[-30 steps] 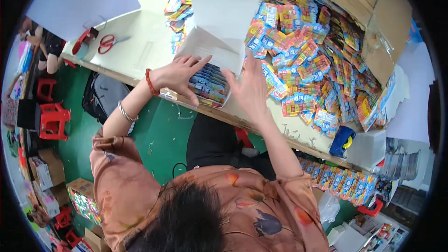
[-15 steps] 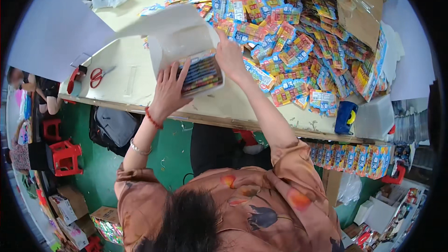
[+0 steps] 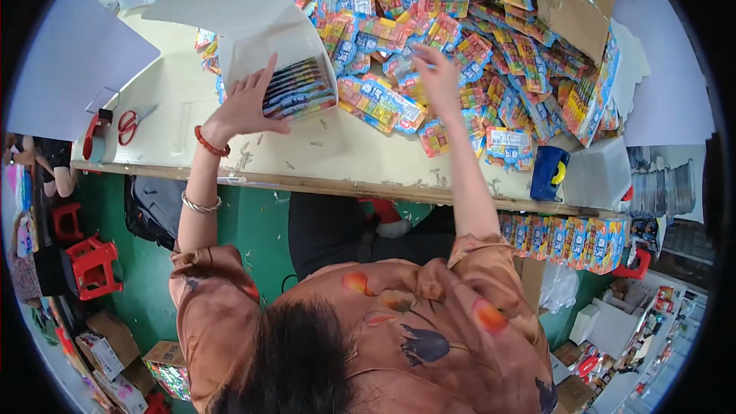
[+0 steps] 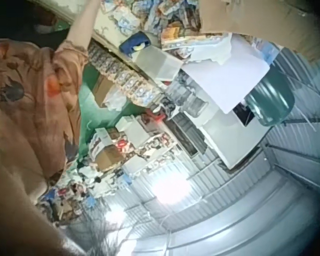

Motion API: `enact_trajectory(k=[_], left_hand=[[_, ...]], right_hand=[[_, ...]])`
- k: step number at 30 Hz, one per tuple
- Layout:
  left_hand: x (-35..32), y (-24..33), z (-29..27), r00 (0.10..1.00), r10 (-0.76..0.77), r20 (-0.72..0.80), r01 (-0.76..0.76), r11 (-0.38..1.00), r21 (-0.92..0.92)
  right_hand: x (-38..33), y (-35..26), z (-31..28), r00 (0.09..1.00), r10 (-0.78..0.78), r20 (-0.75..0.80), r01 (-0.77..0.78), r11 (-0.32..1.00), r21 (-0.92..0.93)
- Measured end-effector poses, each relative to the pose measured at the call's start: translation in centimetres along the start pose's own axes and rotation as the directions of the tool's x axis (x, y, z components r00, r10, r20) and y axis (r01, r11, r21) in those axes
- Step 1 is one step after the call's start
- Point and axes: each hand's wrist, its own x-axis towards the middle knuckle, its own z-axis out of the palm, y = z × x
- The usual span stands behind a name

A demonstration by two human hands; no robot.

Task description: Packaging small snack pouches into retail boxes.

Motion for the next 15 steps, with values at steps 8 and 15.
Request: enact_trajectory(k=[8, 15], left_hand=[[0.6, 2.4, -0.6, 0.876, 0.206, -0.437, -0.218, 0.976, 0.024], [-1.0, 12.0, 9.4, 0.996, -0.093, -0.007, 0.036, 0.456, -0.889]], right_hand=[[-5.3, -0.5, -1.4, 0.961, 0.046, 0.273, 0.108, 0.844, -0.525], [-5.5, -1.1, 4.0, 0.940, 0.157, 0.303, 0.136, 0.642, -0.755]])
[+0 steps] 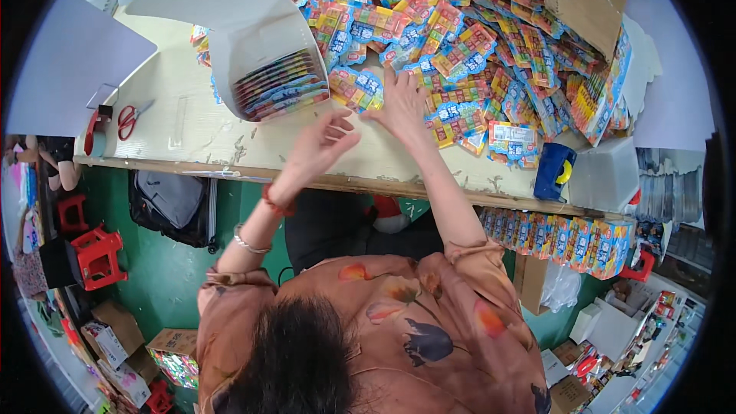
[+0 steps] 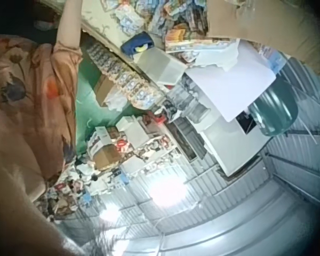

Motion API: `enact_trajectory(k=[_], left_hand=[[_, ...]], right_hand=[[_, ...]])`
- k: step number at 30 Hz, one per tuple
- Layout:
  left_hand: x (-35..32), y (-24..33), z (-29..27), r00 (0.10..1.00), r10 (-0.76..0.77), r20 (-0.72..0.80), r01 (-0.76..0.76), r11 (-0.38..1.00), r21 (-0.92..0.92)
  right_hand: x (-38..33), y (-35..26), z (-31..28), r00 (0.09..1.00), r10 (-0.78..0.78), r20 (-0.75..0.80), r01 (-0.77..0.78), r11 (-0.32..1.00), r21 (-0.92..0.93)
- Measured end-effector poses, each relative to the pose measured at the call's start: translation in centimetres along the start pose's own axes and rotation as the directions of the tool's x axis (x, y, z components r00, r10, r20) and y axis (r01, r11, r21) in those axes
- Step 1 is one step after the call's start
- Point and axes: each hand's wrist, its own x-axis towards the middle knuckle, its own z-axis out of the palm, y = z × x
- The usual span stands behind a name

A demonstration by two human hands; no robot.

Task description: Packaging small snack pouches into retail boxes.

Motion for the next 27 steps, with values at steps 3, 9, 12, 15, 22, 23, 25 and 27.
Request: enact_trajectory(k=[3, 9, 12, 15, 22, 23, 25, 27], left_hand=[[0.1, -3.3, 3.5, 0.953, 0.173, -0.250, -0.135, 0.978, 0.160], [3.2, -2.2, 5.5, 0.828, 0.407, -0.386, -0.199, 0.856, 0.477], [3.6, -1.4, 5.4, 0.864, 0.480, -0.150, -0.257, 0.677, 0.689], [4.1, -1.3, 4.9, 0.976, 0.218, 0.021, -0.180, 0.746, 0.641], [1.9, -3.8, 1.6, 0.982, -0.009, -0.190, 0.052, 0.974, 0.222], [1.8, -5.1, 1.8, 0.981, 0.023, -0.194, -0.001, 0.994, 0.113], [1.5, -4.1, 2.2, 0.990, -0.048, -0.132, 0.075, 0.975, 0.209], [1.1, -2.5, 2.8, 0.975, -0.221, 0.003, 0.215, 0.946, -0.243]], right_hand=[[-0.2, 0.6, -0.2, 0.989, 0.092, 0.120, -0.095, 0.995, 0.017], [-4.2, 3.8, -2.7, 0.990, -0.020, 0.141, -0.038, 0.916, 0.400], [-5.9, 5.0, -3.4, 0.972, -0.134, 0.195, 0.052, 0.924, 0.378], [-7.0, 7.1, -4.3, 0.926, -0.279, 0.255, 0.142, 0.881, 0.451], [-8.1, 11.4, -4.9, 0.987, 0.161, 0.010, -0.135, 0.786, 0.604], [-8.3, 11.6, -4.4, 0.963, 0.260, -0.071, -0.150, 0.737, 0.660], [-8.6, 9.4, -3.8, 0.929, 0.340, -0.144, -0.088, 0.583, 0.807], [-8.8, 7.8, -3.1, 0.931, 0.197, -0.307, 0.156, 0.545, 0.824]])
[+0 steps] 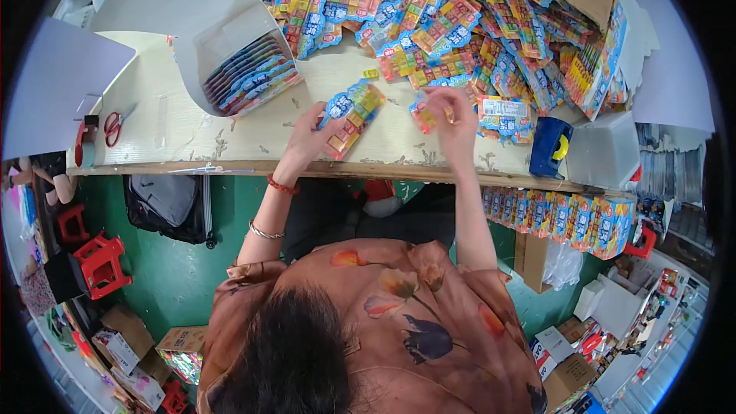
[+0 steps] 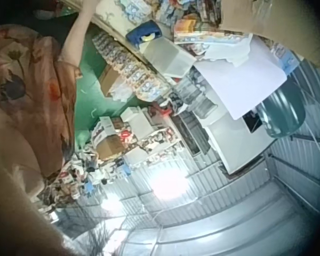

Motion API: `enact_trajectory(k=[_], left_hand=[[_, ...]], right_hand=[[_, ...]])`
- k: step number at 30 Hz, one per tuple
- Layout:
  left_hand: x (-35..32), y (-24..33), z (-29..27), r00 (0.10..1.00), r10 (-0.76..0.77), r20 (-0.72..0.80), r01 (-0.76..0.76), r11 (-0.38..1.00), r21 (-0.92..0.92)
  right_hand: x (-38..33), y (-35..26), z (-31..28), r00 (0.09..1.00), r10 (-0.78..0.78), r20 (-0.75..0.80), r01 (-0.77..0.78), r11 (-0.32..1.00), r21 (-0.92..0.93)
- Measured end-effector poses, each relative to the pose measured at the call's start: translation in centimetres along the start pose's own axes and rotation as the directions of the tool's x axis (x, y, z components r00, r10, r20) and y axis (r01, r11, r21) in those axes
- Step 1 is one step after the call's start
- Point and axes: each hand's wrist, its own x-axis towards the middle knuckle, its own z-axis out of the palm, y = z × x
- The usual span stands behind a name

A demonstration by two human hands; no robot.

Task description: Packaging small snack pouches into retail boxes.

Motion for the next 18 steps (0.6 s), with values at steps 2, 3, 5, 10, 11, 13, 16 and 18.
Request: enact_trajectory(k=[2, 3, 5, 10, 11, 13, 16, 18], left_hand=[[0.5, -0.6, -0.7, 0.999, 0.037, 0.004, -0.037, 0.999, 0.039], [0.9, -0.9, -0.9, 0.997, 0.080, 0.021, -0.081, 0.994, 0.075], [0.9, -0.5, -1.1, 1.000, 0.023, -0.002, -0.023, 0.999, 0.041], [0.7, 0.0, -1.1, 0.992, -0.098, 0.076, 0.095, 0.995, 0.041], [0.6, -0.9, -0.6, 0.996, 0.043, 0.082, -0.049, 0.997, 0.066], [0.7, -1.9, -1.0, 0.992, 0.090, 0.088, -0.096, 0.993, 0.071], [0.3, -1.4, -1.2, 0.976, 0.202, 0.080, -0.217, 0.938, 0.271], [-0.2, 0.5, -0.9, 0.958, 0.275, 0.079, -0.280, 0.845, 0.456]], right_hand=[[0.3, -2.0, 1.8, 0.911, -0.407, 0.066, 0.412, 0.898, -0.152], [-0.5, -2.0, 2.8, 0.888, -0.452, 0.078, 0.459, 0.869, -0.184], [-1.8, -1.6, 4.1, 0.762, -0.586, 0.276, 0.642, 0.625, -0.444], [-3.4, 0.2, 7.5, 0.798, -0.403, 0.448, 0.572, 0.739, -0.355], [-3.7, 0.2, 7.5, 0.820, -0.330, 0.468, 0.511, 0.790, -0.338], [-3.7, -0.5, 7.0, 0.832, -0.245, 0.497, 0.431, 0.850, -0.302], [-2.5, -0.1, 3.7, 0.848, -0.357, 0.391, 0.472, 0.845, -0.252], [-1.4, 0.3, 0.2, 0.982, -0.162, 0.100, 0.190, 0.839, -0.510]])
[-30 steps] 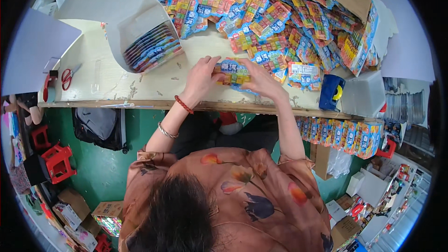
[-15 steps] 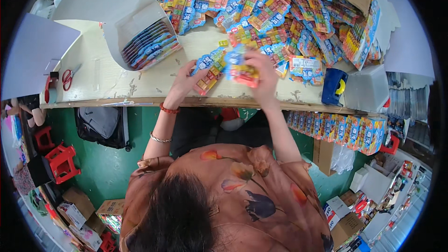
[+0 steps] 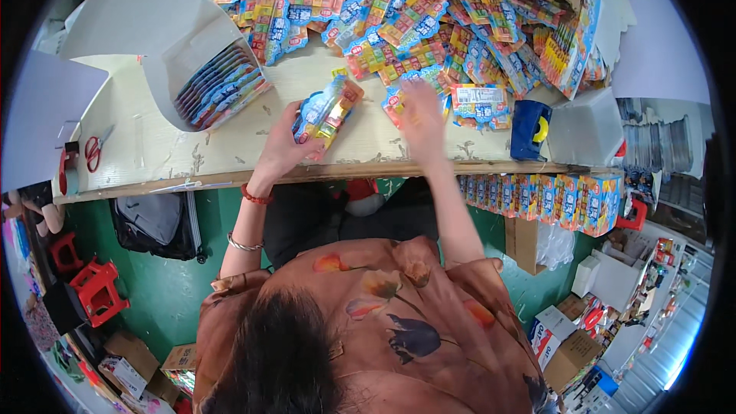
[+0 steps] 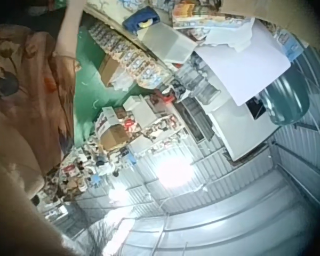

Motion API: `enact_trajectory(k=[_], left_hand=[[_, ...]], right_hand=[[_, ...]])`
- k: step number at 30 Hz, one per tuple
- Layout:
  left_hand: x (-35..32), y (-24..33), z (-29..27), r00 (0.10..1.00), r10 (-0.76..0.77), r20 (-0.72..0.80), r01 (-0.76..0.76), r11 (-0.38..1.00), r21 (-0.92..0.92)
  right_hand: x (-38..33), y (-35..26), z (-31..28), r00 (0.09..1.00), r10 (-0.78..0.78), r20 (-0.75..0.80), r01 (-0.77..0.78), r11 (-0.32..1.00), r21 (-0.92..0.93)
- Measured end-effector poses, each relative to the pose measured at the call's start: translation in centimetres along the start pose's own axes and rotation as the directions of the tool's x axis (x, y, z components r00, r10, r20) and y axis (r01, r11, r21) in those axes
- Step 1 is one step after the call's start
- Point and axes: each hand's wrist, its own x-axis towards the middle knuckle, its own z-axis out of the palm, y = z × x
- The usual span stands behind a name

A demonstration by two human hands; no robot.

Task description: Packaging small snack pouches into retail boxes.

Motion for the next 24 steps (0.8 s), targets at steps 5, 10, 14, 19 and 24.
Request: enact_trajectory(k=[5, 10, 14, 19, 24], left_hand=[[1.0, 2.4, 1.9, 0.961, 0.136, 0.242, -0.218, 0.908, 0.357], [0.2, 1.6, 2.9, 0.958, 0.187, 0.218, -0.253, 0.910, 0.329], [3.0, 2.6, 2.2, 0.965, 0.103, 0.240, -0.133, 0.985, 0.112], [10.6, 2.1, 3.9, 0.988, 0.149, 0.034, -0.143, 0.980, -0.139], [14.7, 0.4, 6.0, 0.989, 0.121, -0.081, -0.104, 0.978, 0.183]], right_hand=[[5.6, 6.9, -5.1, 0.947, -0.011, 0.320, 0.100, 0.959, -0.265], [6.4, 5.4, -5.8, 0.800, 0.168, 0.577, 0.164, 0.863, -0.479], [4.2, 7.9, -6.6, 0.872, 0.009, 0.489, 0.202, 0.904, -0.377], [5.1, 7.2, -7.1, 0.854, -0.136, 0.502, 0.303, 0.915, -0.268], [6.7, 8.1, -6.9, 0.833, -0.057, 0.551, 0.256, 0.922, -0.292]])
